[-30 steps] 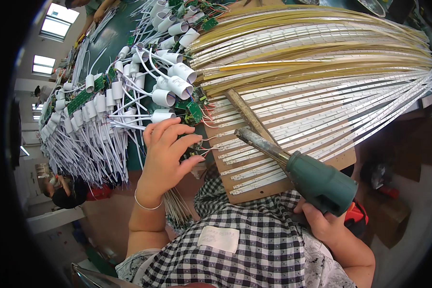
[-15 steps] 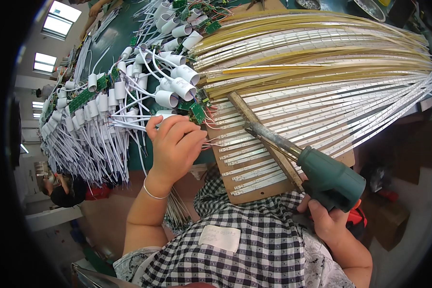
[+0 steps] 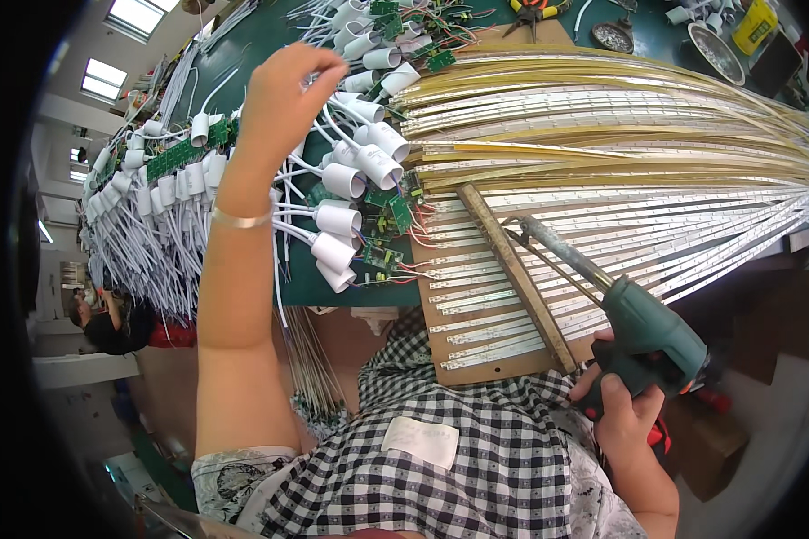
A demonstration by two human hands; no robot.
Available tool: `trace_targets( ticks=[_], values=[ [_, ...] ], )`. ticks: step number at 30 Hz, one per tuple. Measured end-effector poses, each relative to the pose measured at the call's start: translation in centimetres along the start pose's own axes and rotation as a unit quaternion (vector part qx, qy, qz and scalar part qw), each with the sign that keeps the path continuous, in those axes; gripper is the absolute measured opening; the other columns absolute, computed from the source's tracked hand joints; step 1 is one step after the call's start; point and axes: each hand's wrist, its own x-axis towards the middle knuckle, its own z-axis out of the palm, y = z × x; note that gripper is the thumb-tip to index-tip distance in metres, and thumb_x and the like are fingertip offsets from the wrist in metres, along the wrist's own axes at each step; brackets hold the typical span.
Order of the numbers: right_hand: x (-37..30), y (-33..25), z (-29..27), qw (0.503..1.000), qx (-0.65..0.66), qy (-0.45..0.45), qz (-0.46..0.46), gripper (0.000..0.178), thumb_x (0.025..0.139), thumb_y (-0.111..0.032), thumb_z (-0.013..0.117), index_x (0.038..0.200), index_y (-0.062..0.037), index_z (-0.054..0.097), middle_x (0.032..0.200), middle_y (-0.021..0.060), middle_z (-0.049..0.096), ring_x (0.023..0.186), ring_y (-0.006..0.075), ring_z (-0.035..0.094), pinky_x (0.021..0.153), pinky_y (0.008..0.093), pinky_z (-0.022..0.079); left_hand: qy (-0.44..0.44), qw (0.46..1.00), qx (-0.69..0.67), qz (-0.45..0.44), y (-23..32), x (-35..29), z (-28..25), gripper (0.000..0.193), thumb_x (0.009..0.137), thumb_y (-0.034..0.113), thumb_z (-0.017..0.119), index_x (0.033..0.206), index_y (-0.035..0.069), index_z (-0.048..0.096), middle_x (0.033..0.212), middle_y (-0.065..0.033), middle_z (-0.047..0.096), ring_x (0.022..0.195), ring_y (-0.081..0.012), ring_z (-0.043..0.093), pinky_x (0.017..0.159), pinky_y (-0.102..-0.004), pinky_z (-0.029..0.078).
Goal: The recorder uses a handheld soldering tool to connect wiring to long LED light strips on an assembly line bench.
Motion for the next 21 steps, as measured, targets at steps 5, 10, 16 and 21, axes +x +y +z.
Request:
trace_targets(
  ticks=[5, 10, 16, 21],
  values=[
    [-0.5, -0.1, -0.2, 1.0, -0.001, 0.022, 0.003, 0.045, 0.085, -0.01, 0.053, 0.124, 0.0097, 0.041, 0.118, 0.0202, 0.056, 0.061, 0.0205, 0.062, 0.053, 0.028, 0.049, 0.056, 0.997, -0.025, -0.038, -3.3, 4.3, 5.3, 0.018, 0.078, 0.025, 0.069, 0.089, 0.012, 0.073, 0.081, -0.0083, 0.066, 0.076, -0.0265, 0.064, 0.07, -0.0415, 0.049],
    [-0.7, 0.0, -0.3, 0.998, 0.003, 0.06, -0.002, 0.047, 0.086, -0.013, 0.056, 0.124, 0.0096, 0.041, 0.118, 0.0201, 0.056, 0.06, 0.0204, 0.062, 0.052, 0.0279, 0.048, 0.073, 0.993, 0.094, -0.007, -1.5, 6.4, 8.4, 0.025, 0.076, 0.032, 0.072, 0.092, 0.013, 0.074, 0.087, -0.0087, 0.069, 0.082, -0.0276, 0.065, 0.073, -0.0381, 0.05],
    [-0.8, 0.0, -0.5, 0.999, -0.005, 0.036, 0.005, 0.047, 0.086, -0.014, 0.057, 0.126, 0.0069, 0.041, 0.12, 0.019, 0.056, 0.061, 0.0204, 0.062, 0.054, 0.0277, 0.047, -0.025, 0.992, -0.093, -0.086, -4.5, 7.7, 9.5, 0.02, 0.078, 0.028, 0.071, 0.091, 0.014, 0.075, 0.086, -0.0067, 0.072, 0.08, -0.0225, 0.068, 0.075, -0.0331, 0.051],
    [-0.7, 0.2, -0.6, 0.999, -0.015, 0.035, 0.002, 0.047, 0.087, -0.016, 0.057, 0.123, 0.0073, 0.04, 0.12, 0.0185, 0.055, 0.059, 0.0189, 0.06, 0.049, 0.0281, 0.047, -0.108, 0.983, -0.124, -0.083, -4.9, 9.0, 9.0, 0.017, 0.076, 0.019, 0.071, 0.09, 0.01, 0.073, 0.084, -0.0055, 0.071, 0.076, -0.0218, 0.066, 0.073, -0.0342, 0.05]
  ],
)
